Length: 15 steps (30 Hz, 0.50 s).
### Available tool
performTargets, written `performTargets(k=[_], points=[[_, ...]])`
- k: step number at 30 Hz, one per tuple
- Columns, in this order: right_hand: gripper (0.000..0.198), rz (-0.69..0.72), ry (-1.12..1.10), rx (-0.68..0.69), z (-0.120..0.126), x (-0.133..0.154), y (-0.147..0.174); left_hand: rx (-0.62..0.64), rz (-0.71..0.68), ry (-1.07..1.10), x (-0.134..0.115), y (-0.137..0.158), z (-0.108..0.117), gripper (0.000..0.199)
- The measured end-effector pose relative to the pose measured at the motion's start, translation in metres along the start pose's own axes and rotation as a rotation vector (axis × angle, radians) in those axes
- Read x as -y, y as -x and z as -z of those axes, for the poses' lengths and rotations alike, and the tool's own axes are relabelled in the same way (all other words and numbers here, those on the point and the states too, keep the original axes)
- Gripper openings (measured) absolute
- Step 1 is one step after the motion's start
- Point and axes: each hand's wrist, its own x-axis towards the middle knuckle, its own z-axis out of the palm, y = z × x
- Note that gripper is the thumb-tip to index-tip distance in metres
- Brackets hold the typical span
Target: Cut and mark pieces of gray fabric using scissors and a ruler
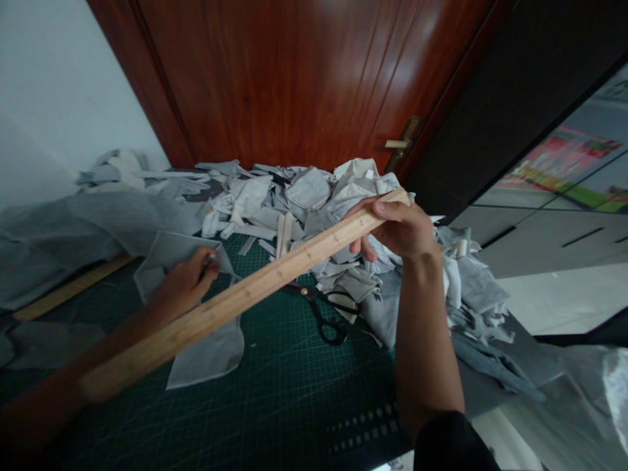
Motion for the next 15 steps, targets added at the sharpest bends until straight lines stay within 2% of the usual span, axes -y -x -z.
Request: performTargets(k=[7,10,15], points=[[0.042,-0.103,-0.251,0.348,-0.061,0.007,-0.012,0.010,-0.025,0.007,-0.007,0.004,0.006,0.026],[0.042,-0.213,-0.311,0.410,-0.087,0.012,-0.007,0.005,-0.022,0.008,-0.008,0.005,0.007,0.027],[0.049,-0.287,-0.382,0.498,-0.115,0.018,0.002,0.001,-0.016,0.039,-0.009,0.005,0.007,0.027]])
